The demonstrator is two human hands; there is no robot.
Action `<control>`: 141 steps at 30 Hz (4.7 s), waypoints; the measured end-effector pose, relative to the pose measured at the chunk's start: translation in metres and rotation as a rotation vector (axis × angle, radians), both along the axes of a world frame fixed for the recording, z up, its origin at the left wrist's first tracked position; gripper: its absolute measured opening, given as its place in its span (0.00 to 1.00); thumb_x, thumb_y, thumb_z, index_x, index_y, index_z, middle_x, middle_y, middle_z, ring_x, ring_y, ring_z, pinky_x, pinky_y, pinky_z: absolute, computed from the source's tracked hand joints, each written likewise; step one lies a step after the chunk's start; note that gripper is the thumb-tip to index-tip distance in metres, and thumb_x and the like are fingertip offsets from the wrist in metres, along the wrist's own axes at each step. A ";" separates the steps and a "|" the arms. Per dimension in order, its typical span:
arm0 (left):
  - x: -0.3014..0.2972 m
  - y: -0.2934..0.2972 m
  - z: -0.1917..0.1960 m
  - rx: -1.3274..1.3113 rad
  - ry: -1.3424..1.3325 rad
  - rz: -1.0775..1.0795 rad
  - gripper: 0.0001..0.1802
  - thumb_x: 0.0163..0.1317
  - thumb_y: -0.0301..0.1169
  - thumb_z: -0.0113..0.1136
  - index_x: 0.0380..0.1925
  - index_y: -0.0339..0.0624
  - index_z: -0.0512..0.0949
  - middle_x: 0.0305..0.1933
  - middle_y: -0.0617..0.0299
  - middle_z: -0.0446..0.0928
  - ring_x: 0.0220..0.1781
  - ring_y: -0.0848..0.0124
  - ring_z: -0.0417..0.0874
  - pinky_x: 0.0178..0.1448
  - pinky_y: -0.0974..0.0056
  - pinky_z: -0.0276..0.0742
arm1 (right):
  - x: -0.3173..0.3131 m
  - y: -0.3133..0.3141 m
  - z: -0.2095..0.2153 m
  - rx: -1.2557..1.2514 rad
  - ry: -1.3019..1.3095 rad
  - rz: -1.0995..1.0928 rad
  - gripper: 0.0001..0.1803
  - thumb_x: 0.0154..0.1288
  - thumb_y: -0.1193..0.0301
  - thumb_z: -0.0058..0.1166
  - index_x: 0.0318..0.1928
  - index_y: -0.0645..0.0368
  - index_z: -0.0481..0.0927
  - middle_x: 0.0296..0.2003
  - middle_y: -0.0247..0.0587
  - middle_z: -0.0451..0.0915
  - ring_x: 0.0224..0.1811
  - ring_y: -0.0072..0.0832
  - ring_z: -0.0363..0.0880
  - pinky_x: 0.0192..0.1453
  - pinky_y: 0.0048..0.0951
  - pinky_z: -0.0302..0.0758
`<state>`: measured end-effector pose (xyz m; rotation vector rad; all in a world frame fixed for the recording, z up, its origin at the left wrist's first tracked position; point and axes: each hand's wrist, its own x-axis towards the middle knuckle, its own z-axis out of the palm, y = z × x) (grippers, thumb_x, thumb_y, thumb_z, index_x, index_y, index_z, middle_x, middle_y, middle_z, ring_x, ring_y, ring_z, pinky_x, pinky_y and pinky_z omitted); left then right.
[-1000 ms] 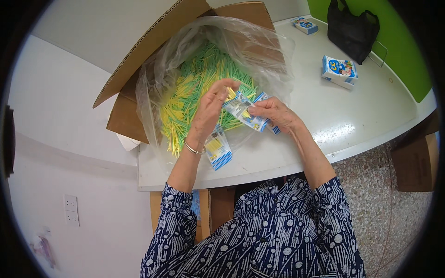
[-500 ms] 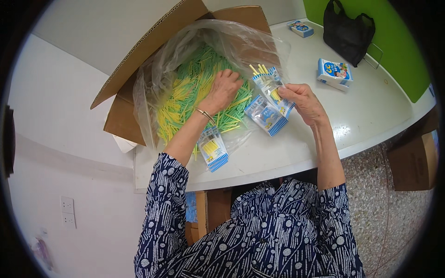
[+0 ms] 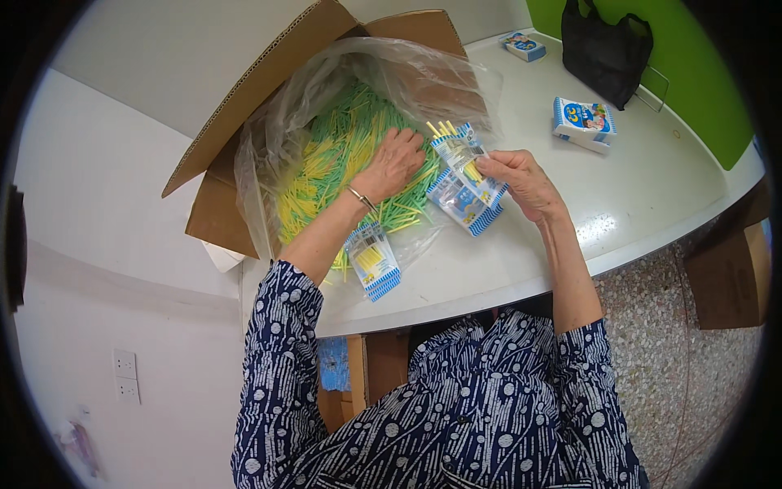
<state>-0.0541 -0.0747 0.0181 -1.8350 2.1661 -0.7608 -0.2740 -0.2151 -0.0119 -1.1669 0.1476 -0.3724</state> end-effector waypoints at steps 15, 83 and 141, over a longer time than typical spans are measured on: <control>-0.005 0.019 0.056 -0.319 1.466 0.408 0.07 0.59 0.32 0.59 0.32 0.41 0.81 0.31 0.68 0.77 0.36 0.79 0.74 0.42 0.69 0.69 | 0.013 0.019 -0.009 -0.063 0.074 -0.011 0.12 0.62 0.65 0.57 0.37 0.62 0.84 0.28 0.29 0.81 0.30 0.12 0.74 0.36 0.15 0.68; -0.071 0.075 0.036 -0.174 1.974 0.316 0.22 0.55 0.25 0.63 0.49 0.37 0.67 0.43 0.61 0.77 0.44 0.77 0.76 0.48 0.73 0.71 | 0.023 0.064 -0.007 -0.157 0.217 0.315 0.13 0.54 0.68 0.64 0.37 0.64 0.82 0.29 0.32 0.82 0.30 0.14 0.76 0.36 0.16 0.71; -0.063 0.056 0.015 -0.233 1.785 0.300 0.09 0.59 0.25 0.60 0.39 0.34 0.77 0.31 0.67 0.78 0.33 0.82 0.76 0.38 0.76 0.71 | 0.018 0.059 0.001 -0.694 0.061 -0.224 0.13 0.54 0.70 0.60 0.38 0.65 0.78 0.34 0.43 0.79 0.33 0.30 0.77 0.38 0.26 0.71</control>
